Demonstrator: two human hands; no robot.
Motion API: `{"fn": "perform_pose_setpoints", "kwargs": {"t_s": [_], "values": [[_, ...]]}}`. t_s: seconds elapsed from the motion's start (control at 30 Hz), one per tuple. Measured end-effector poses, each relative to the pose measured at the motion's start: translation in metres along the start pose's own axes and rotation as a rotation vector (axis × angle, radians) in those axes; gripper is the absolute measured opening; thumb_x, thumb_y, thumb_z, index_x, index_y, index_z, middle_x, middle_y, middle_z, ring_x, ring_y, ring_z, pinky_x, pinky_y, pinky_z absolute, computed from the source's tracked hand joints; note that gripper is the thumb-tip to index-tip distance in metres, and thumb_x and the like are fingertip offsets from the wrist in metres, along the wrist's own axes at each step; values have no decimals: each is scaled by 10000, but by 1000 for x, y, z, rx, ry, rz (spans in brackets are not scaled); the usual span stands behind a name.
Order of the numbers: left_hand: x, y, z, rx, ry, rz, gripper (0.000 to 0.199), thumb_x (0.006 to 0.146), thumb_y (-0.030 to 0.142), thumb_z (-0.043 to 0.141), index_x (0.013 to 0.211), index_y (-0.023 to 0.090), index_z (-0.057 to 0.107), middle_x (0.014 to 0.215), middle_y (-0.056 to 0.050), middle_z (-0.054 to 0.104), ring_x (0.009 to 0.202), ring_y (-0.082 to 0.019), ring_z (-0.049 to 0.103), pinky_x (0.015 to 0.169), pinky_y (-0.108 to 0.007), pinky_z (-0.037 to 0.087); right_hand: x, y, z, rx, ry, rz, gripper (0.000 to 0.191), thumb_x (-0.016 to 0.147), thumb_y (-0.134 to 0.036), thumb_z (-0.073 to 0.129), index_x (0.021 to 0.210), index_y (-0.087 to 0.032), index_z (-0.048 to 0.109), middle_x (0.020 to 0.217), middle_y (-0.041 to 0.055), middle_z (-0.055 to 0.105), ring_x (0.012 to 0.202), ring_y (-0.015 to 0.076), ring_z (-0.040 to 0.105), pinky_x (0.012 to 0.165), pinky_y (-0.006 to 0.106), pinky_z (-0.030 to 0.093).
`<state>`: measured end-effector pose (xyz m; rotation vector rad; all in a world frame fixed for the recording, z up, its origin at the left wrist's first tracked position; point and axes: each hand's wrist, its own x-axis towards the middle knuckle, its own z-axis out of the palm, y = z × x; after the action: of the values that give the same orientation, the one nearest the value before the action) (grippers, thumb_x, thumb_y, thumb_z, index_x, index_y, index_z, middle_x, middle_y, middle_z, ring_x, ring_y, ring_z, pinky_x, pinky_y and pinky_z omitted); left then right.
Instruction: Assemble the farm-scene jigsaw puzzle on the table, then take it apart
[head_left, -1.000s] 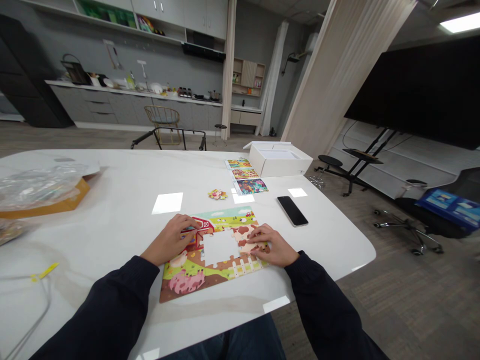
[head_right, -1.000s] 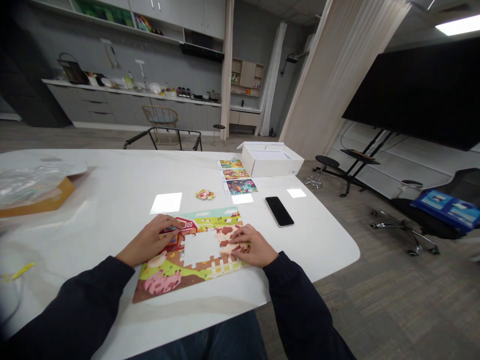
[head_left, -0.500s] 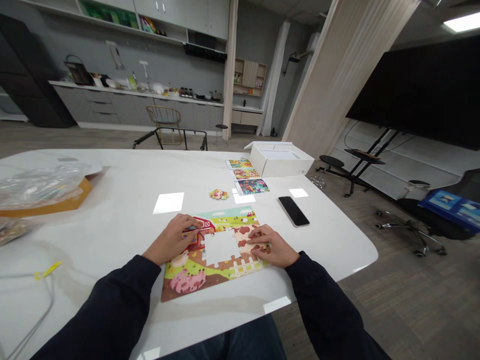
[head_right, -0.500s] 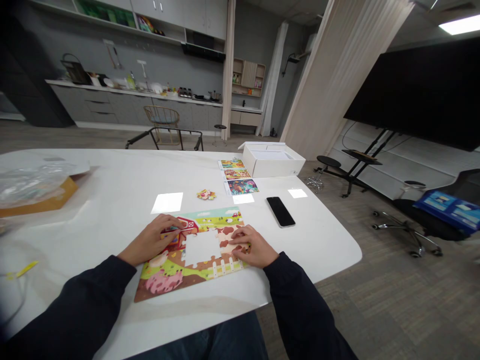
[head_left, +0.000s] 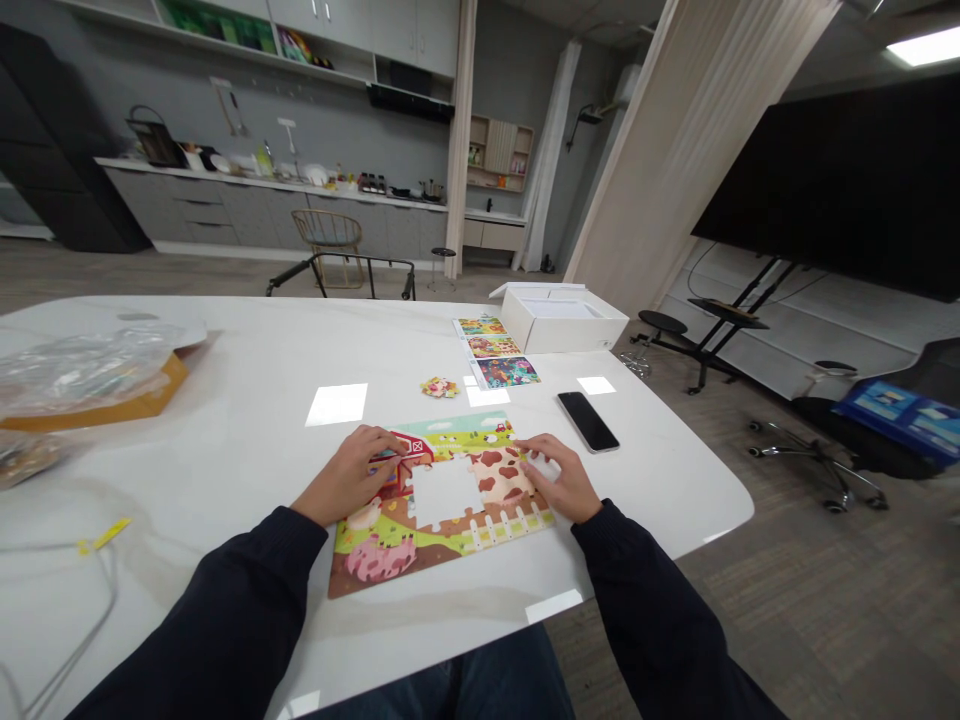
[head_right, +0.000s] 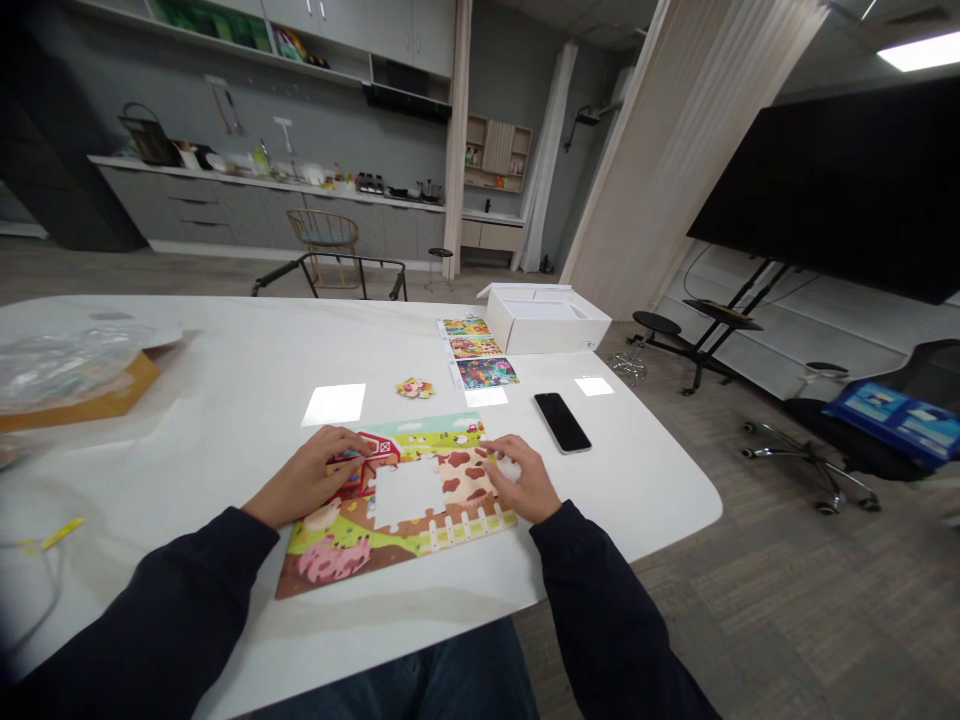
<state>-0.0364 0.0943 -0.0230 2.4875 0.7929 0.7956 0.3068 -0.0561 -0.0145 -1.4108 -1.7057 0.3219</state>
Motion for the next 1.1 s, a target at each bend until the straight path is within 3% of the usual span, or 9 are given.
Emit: {"fn": "perform_pose_setpoints", "kwargs": {"t_s": [0.1,0.27,0.4,0.5,0.6,0.7,0.9,1.1], "values": [[0,1,0,-9,25,1,189,945,247,538,994,236,721,1060,-65,699,1074,-259,604,964,-423,510,5,12,-3,-36,103,92,291,964,-341,603,1205,-234,726,1041,84,714,878,222,656,837,407,560],[-1,2,1,-22,60,8,187,930,181,550,986,232,722,1030,-66,693,1033,-249,604,947,-424,516,35,24,9,-138,-82,82,458,908,-384,685,1342,-245,637,1278,108,695,1134,285,665,990,469,539],[-1,1,0,-26,92,2,189,913,151,568,972,232,728,1007,-64,689,1005,-244,601,921,-415,519,89,20,51,-188,-203,16,607,908,-341,669,1478,-214,503,1466,141,585,1297,285,603,1114,466,471],[-1,1,-1,-27,105,2,185,916,150,576,966,231,734,989,-63,688,993,-244,598,914,-417,512,136,17,91,-332,-227,55,628,906,-344,678,1481,-177,489,1512,152,544,1359,268,551,1148,412,430],[-2,2,-2,-19,110,0,173,920,156,579,961,228,732,982,-63,684,993,-245,594,915,-421,504,171,15,124,-468,-172,148,537,914,-349,670,1396,-139,558,1383,168,637,1306,281,571,1111,401,430],[-2,2,-1,-10,114,-3,182,907,133,580,956,229,726,989,-59,685,1002,-243,590,911,-415,498,187,14,144,-516,-135,202,483,872,-341,711,1293,-124,618,1180,174,713,1187,319,610,1023,428,457],[-2,0,2,8,121,-12,180,886,113,592,954,229,711,1002,-51,684,1022,-245,581,917,-412,485,190,18,153,-529,-82,244,319,801,-251,747,1105,-189,671,1048,106,725,1066,272,627,941,371,454],[-2,-1,0,10,121,-12,180,898,117,587,958,235,708,1003,-46,686,1026,-244,582,921,-412,481,184,4,135,-395,-43,155,477,747,-158,746,1201,-196,605,1060,60,698,1001,212,647,908,334,503]]}}
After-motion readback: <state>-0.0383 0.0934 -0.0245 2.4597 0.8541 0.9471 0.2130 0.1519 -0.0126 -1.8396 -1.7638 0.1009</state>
